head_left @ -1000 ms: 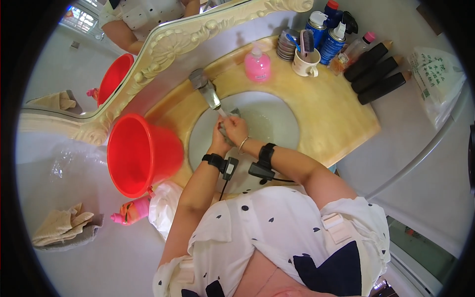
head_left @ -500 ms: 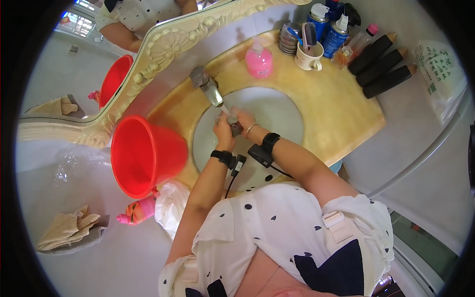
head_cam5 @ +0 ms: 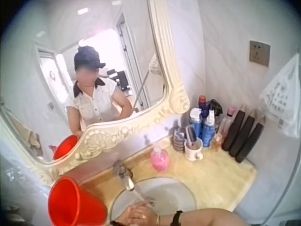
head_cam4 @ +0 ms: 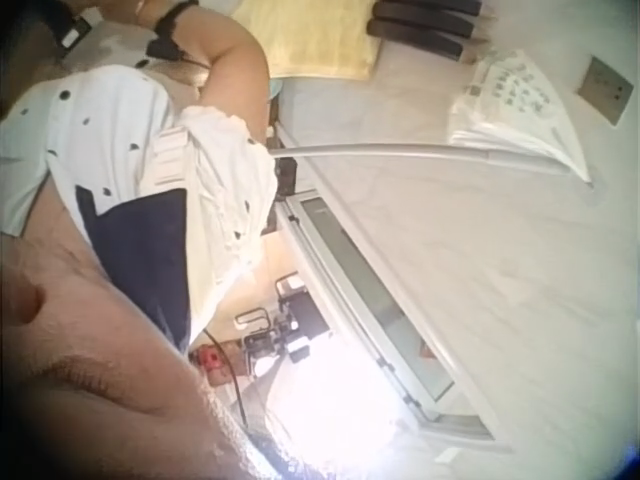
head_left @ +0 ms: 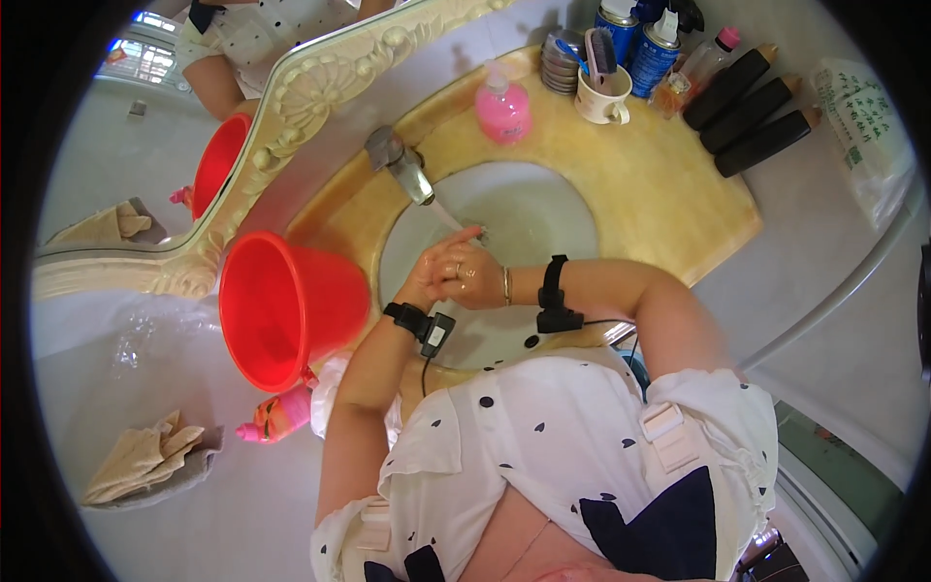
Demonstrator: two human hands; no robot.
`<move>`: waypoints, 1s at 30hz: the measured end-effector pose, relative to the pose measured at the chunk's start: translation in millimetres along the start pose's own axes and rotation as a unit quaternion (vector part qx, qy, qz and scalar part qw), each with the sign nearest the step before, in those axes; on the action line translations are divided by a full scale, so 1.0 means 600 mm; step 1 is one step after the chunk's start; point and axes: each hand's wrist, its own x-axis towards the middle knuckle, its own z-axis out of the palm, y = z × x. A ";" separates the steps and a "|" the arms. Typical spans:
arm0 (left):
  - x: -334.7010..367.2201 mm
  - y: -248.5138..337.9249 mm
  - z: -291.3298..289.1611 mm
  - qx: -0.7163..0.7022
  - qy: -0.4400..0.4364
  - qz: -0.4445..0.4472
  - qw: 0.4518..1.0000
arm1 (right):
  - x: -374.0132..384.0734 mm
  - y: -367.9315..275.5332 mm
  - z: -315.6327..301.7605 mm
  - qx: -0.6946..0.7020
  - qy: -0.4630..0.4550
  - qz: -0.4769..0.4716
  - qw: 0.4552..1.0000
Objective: Washing a rag in a red bucket and rinsing it under a sink faucet.
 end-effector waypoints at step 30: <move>0.078 -0.053 -0.022 0.623 0.129 0.104 0.765 | -0.127 0.044 0.081 0.005 -0.515 -0.089 0.853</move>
